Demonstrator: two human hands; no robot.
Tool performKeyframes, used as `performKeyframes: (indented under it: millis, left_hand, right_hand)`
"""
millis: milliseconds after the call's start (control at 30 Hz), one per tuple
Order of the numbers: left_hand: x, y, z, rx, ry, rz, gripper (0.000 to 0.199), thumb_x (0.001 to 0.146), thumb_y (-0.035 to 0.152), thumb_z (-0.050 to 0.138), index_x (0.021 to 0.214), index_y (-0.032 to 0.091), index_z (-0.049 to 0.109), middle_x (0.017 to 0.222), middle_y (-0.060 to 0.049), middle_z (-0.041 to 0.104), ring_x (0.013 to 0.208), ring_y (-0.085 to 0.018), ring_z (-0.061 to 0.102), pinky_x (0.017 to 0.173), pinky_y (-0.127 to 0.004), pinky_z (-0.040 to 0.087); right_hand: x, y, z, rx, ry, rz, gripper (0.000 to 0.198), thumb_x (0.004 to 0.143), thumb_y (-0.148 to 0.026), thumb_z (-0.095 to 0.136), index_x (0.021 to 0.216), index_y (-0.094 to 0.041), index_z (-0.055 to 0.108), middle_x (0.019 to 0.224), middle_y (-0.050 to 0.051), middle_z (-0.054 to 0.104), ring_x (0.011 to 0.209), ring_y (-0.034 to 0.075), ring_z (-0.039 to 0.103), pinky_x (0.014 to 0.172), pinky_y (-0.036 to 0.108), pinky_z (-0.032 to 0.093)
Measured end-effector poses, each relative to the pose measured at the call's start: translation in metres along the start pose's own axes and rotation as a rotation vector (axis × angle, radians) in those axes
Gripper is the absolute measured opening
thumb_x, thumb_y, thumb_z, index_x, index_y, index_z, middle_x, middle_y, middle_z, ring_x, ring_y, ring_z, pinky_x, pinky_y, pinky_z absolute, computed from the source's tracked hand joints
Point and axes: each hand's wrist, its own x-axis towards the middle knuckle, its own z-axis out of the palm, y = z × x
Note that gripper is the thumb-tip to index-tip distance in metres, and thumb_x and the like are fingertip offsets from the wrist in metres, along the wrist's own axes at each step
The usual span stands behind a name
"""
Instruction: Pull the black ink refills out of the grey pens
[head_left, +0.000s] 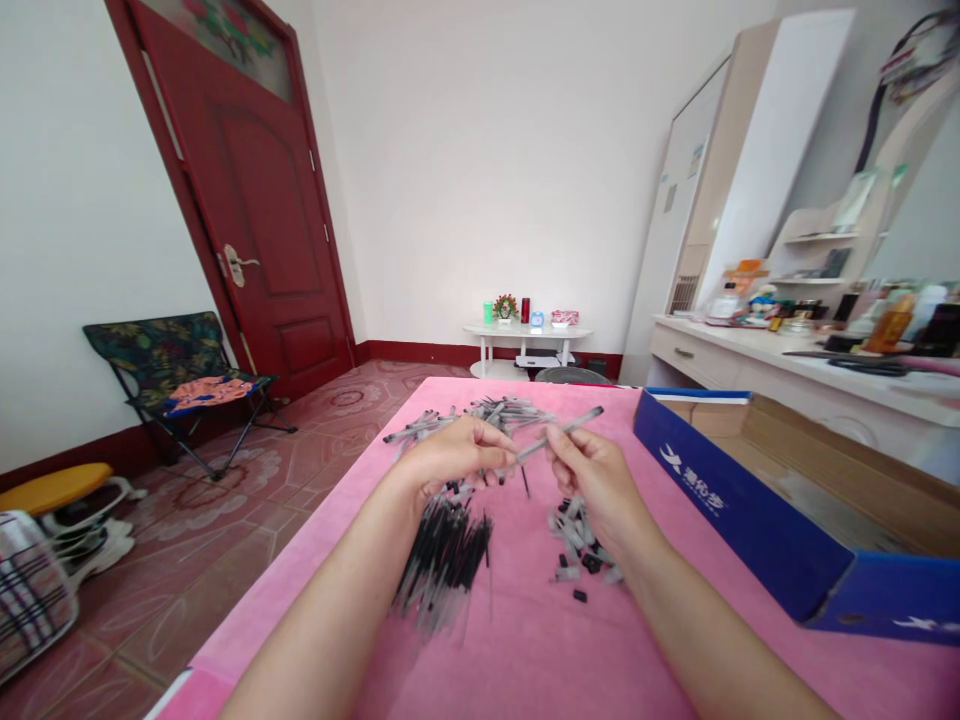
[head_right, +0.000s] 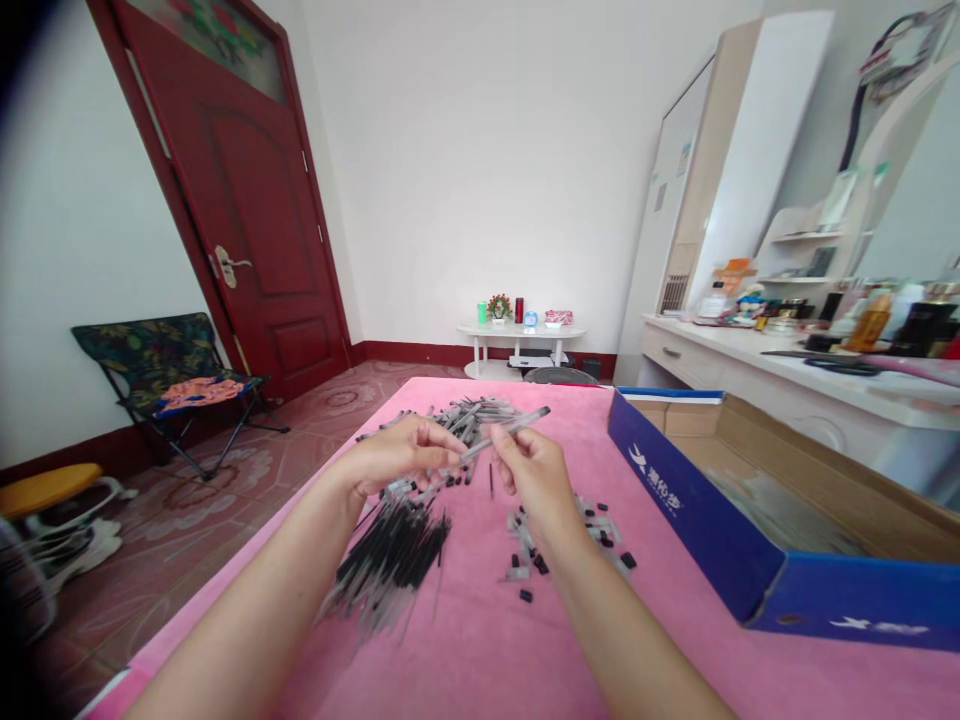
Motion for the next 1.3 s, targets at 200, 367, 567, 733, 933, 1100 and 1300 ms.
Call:
performKeyframes:
  millis: [200, 367, 567, 733, 933, 1100, 1300]
  left_hand:
    - [0.009, -0.007, 0.011, -0.039, 0.124, 0.151, 0.035, 0.064, 0.038, 0.064, 0.089, 0.014, 0.065, 0.068, -0.002, 0.059, 0.051, -0.008, 0.049, 0.047, -0.019, 0.039]
    - [0.016, -0.014, 0.036, 0.28, 0.35, 0.324, 0.024, 0.066, 0.037, 0.062, 0.067, 0.013, 0.067, 0.055, 0.0, 0.055, 0.05, -0.009, 0.044, 0.046, -0.019, 0.03]
    - [0.02, -0.016, 0.06, 0.173, 0.244, 0.299, 0.031, 0.069, 0.041, 0.058, 0.058, 0.012, 0.063, 0.05, 0.001, 0.052, 0.046, -0.008, 0.043, 0.045, -0.02, 0.03]
    - [0.021, -0.017, 0.06, -0.306, -0.019, 0.122, 0.036, 0.066, 0.046, 0.062, 0.061, 0.01, 0.06, 0.052, -0.001, 0.054, 0.043, -0.007, 0.047, 0.042, -0.018, 0.033]
    - [0.018, -0.017, 0.045, -0.701, -0.328, 0.032, 0.029, 0.066, 0.035, 0.068, 0.077, 0.008, 0.063, 0.054, 0.0, 0.05, 0.04, -0.002, 0.042, 0.038, -0.014, 0.026]
    - [0.015, -0.018, 0.044, -0.758, -0.529, 0.006, 0.028, 0.063, 0.032, 0.071, 0.072, 0.006, 0.063, 0.054, -0.001, 0.051, 0.04, -0.003, 0.043, 0.035, -0.013, 0.024]
    - [0.015, -0.013, 0.043, -0.64, -0.317, 0.051, 0.032, 0.065, 0.039, 0.068, 0.08, 0.011, 0.065, 0.067, -0.004, 0.06, 0.054, -0.009, 0.057, 0.053, -0.019, 0.044]
  right_hand:
    - [0.001, 0.0, -0.004, 0.218, 0.109, 0.02, 0.027, 0.069, -0.039, 0.064, 0.067, -0.014, 0.055, 0.056, -0.003, 0.049, 0.042, 0.003, 0.039, 0.039, 0.017, 0.029]
    - [0.001, 0.0, -0.003, 0.054, 0.127, -0.061, 0.027, 0.072, -0.041, 0.06, 0.069, -0.014, 0.056, 0.05, -0.004, 0.047, 0.042, 0.005, 0.04, 0.04, 0.017, 0.031]
    - [0.004, 0.011, -0.008, -0.003, 0.118, -0.076, 0.028, 0.076, -0.042, 0.056, 0.073, -0.014, 0.058, 0.047, -0.005, 0.044, 0.041, 0.005, 0.039, 0.039, 0.017, 0.03]
    - [0.002, 0.007, -0.008, 0.151, 0.086, -0.05, 0.028, 0.075, -0.042, 0.057, 0.067, -0.015, 0.055, 0.044, -0.006, 0.04, 0.037, 0.004, 0.035, 0.036, 0.016, 0.026]
    - [-0.007, -0.004, 0.002, 0.375, -0.024, -0.01, 0.025, 0.074, -0.039, 0.059, 0.069, -0.015, 0.056, 0.052, -0.004, 0.044, 0.038, 0.002, 0.035, 0.035, 0.013, 0.025]
    - [-0.004, -0.014, -0.001, 0.484, -0.045, -0.044, 0.018, 0.076, -0.032, 0.059, 0.073, -0.015, 0.056, 0.063, -0.003, 0.05, 0.041, 0.001, 0.035, 0.035, 0.011, 0.029]
    - [0.023, -0.023, -0.052, 0.626, 0.142, 0.03, 0.019, 0.067, -0.029, 0.067, 0.07, -0.015, 0.054, 0.06, -0.004, 0.05, 0.04, 0.0, 0.033, 0.036, 0.01, 0.03]
